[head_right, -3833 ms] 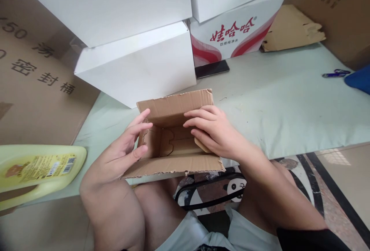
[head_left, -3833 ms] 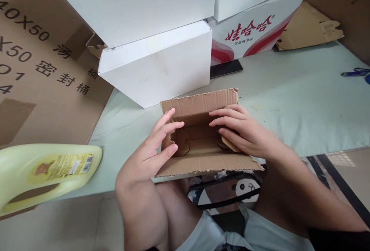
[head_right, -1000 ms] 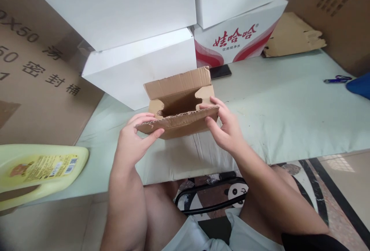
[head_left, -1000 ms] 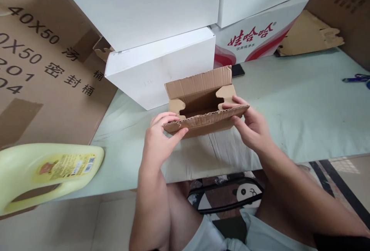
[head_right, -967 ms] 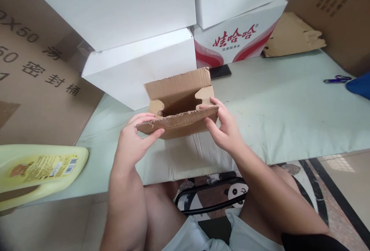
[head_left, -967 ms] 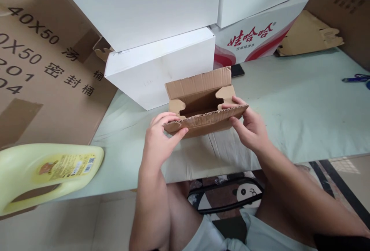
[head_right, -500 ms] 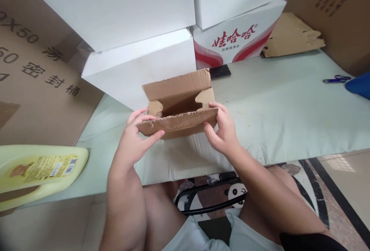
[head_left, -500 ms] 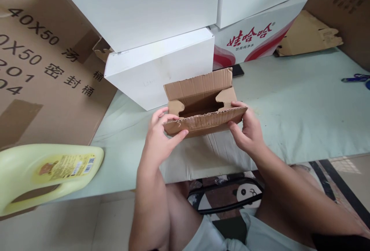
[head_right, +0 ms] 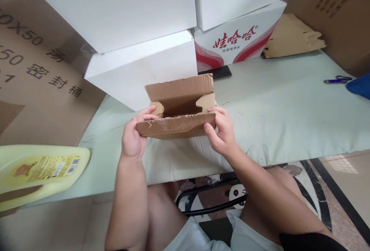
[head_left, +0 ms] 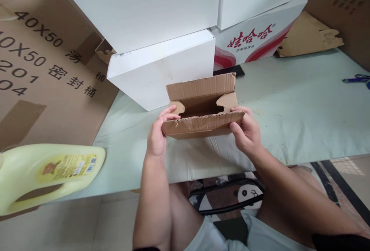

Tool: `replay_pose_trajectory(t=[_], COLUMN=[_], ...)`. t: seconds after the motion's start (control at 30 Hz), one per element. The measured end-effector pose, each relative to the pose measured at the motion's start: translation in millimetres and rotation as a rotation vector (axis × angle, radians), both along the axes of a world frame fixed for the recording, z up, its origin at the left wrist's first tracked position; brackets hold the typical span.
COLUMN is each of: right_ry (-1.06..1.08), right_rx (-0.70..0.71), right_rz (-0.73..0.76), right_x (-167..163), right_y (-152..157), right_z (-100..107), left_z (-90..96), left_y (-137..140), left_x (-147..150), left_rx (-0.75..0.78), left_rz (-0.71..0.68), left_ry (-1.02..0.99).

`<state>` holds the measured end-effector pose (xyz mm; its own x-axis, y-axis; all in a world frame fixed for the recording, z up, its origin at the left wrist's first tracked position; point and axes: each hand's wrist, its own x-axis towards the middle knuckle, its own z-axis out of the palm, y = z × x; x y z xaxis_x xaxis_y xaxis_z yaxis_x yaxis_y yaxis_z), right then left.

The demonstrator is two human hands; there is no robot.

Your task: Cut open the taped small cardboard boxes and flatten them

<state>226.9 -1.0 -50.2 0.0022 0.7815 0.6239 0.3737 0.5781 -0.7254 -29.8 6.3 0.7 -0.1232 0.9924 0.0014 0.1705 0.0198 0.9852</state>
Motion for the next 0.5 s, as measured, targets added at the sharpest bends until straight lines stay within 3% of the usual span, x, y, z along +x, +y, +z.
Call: replay_pose_trajectory(t=[0.27,0.5], right_ry=[-0.119,-0.112], right_rx=[0.203,0.246], right_rz=[0.100,0.004], right_x=[16,10], right_y=[12,12], right_z=[8,1], left_z=[-0.9,-6.3], left_y=[-1,0], left_x=[-2,-3], left_rx=[-0.010,0.000], left_rz=[-0.040,-0.058], left_ry=[0.013,0.000])
